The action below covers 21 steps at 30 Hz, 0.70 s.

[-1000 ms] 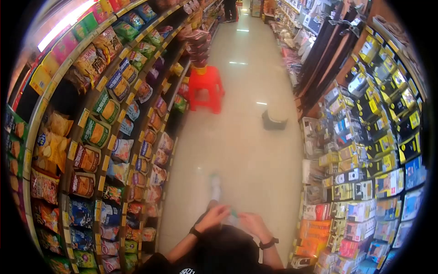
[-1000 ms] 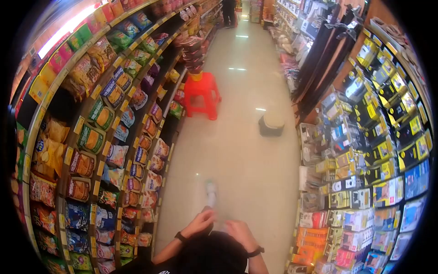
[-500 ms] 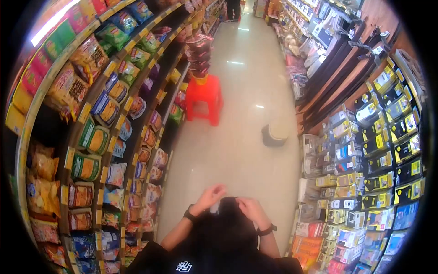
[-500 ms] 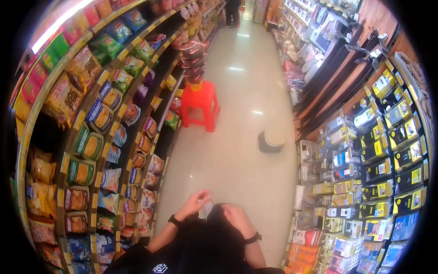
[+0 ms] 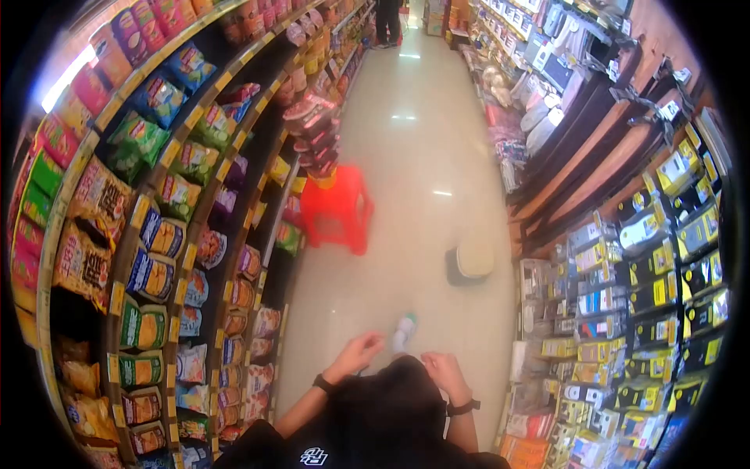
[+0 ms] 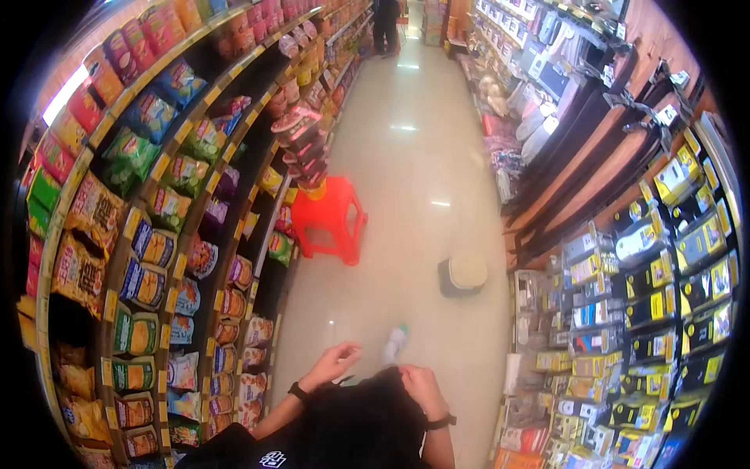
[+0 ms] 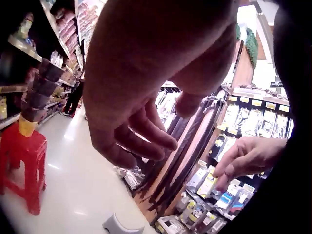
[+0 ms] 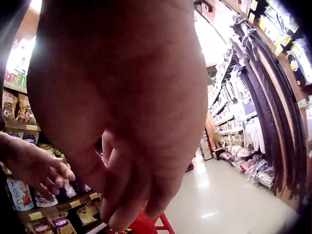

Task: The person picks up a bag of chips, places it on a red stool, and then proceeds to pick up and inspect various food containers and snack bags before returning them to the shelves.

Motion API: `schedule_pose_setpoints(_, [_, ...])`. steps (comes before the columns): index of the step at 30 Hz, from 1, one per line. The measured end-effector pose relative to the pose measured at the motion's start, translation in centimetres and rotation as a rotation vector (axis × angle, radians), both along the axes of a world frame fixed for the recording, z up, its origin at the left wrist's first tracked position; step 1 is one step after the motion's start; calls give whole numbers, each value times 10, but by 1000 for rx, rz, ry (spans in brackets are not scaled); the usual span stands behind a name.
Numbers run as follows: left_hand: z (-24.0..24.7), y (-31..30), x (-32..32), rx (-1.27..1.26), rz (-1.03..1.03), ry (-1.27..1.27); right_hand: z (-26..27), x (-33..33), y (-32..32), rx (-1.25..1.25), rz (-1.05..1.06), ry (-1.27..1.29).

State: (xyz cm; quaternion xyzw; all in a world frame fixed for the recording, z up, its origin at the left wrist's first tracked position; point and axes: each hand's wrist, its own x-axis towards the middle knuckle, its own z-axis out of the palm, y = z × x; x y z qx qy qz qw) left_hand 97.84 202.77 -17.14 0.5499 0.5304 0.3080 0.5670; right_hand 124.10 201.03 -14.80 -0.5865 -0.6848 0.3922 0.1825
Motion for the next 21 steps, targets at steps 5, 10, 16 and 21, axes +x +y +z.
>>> schedule_pose_setpoints(5, [30, 99, 38, 51, -43, 30, -4, 18, 91, 45, -2, 49])
schedule_pose_setpoints(10, [16, 164, 75, 59, 4, 40, -4, 30, 164, 100, 20, 143])
schedule_pose_setpoints(16, [10, 235, 91, 50, -64, 46, -17, 47, 245, 206, 24, 166])
schedule_pose_setpoints(21, [-3, 319, 88, 26, -56, 47, -33, 56, 314, 146, -8, 110])
